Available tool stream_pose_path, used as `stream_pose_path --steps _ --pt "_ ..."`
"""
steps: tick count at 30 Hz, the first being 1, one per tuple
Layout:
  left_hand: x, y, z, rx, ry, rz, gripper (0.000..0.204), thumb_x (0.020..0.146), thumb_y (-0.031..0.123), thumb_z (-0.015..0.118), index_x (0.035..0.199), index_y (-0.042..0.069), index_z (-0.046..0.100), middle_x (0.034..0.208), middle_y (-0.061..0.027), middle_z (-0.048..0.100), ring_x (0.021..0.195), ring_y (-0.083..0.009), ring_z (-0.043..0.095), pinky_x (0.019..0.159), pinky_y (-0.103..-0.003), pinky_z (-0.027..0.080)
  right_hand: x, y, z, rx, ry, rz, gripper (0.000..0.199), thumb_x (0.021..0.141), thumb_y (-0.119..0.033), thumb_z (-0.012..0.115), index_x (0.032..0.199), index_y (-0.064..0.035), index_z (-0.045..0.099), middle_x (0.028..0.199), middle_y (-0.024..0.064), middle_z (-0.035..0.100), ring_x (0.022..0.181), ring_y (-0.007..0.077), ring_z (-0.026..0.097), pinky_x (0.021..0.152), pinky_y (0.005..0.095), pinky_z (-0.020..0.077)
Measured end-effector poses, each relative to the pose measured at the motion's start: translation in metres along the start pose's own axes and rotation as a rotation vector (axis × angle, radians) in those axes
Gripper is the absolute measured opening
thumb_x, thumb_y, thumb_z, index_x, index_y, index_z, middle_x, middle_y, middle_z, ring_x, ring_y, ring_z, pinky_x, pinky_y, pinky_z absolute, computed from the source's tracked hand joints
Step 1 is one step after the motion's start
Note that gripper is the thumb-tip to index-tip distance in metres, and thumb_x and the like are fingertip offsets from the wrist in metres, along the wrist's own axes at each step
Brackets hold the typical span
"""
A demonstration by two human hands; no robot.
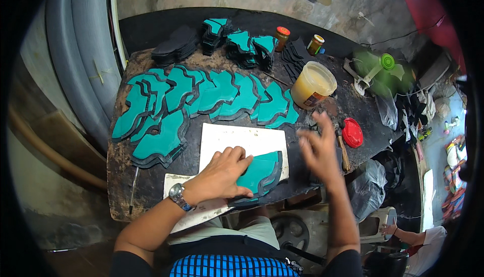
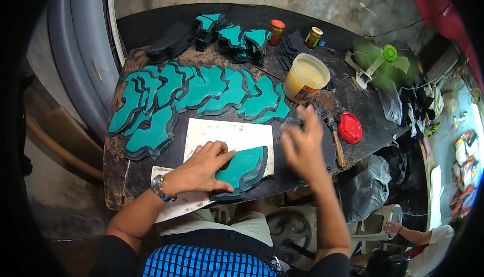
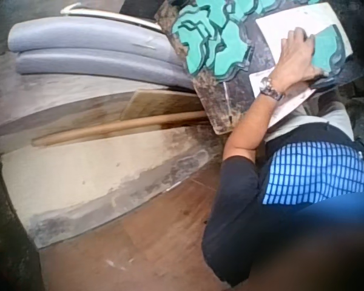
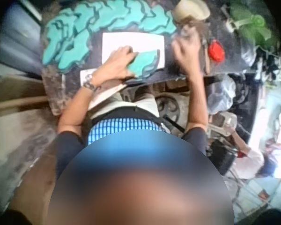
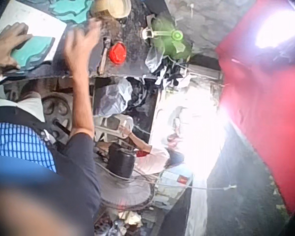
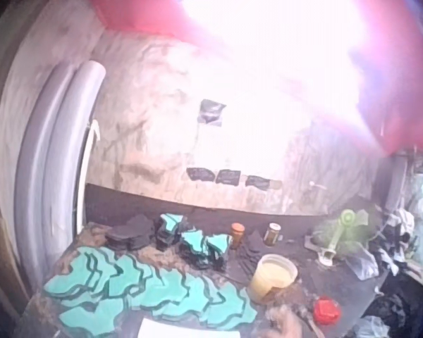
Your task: The person repeatedly picks a green rubber piece and a black rubber piece, aligns them by hand, and presses them together on a white template. The person places each assembled pair onto a growing stack on the table.
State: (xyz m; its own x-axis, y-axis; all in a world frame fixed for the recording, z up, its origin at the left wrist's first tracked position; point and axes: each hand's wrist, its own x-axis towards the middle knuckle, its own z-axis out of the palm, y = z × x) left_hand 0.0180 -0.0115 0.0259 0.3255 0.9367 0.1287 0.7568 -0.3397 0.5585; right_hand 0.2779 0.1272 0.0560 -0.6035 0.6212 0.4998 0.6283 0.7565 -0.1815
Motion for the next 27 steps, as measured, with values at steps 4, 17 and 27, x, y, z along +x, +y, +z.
stream_pose_path --steps 4,17,27 --pt "-0.001 -0.009 0.004 -0.045 0.059 0.012 0.081 0.072 0.047 0.082 0.13 -0.001 0.055 0.114 -0.015 0.05 0.11 -0.0307 0.049 0.091 -0.041 0.041 -0.066 -0.044 0.016 0.264 -0.048 0.003 0.042 0.081 -0.008 0.065 0.122 -0.016 0.07 0.151 0.0209 0.036 0.143 0.0425 0.026 0.116 0.0529 0.0215" --pt "0.002 -0.006 0.001 -0.095 0.03 -0.06 0.078 0.068 0.04 0.086 0.131 0.005 0.056 0.119 -0.0146 0.05 0.113 -0.0332 0.05 0.096 -0.042 0.041 -0.096 -0.045 0.04 0.017 0.028 -0.242 0.046 0.092 -0.04 0.055 0.127 -0.0137 0.067 0.148 0.019 0.044 0.144 0.0364 0.029 0.117 0.0573 0.0136" --pt "0.002 -0.009 0.0 -0.167 0.04 -0.071 0.061 0.075 0.03 0.08 0.126 0.003 0.059 0.117 -0.0142 0.052 0.113 -0.0321 0.052 0.094 -0.042 0.041 -0.08 -0.034 0.045 -0.107 -0.159 -0.058 0.041 0.098 -0.047 0.048 0.133 -0.0322 0.064 0.159 0.0154 0.028 0.149 0.0371 0.015 0.118 0.0578 0.0009"
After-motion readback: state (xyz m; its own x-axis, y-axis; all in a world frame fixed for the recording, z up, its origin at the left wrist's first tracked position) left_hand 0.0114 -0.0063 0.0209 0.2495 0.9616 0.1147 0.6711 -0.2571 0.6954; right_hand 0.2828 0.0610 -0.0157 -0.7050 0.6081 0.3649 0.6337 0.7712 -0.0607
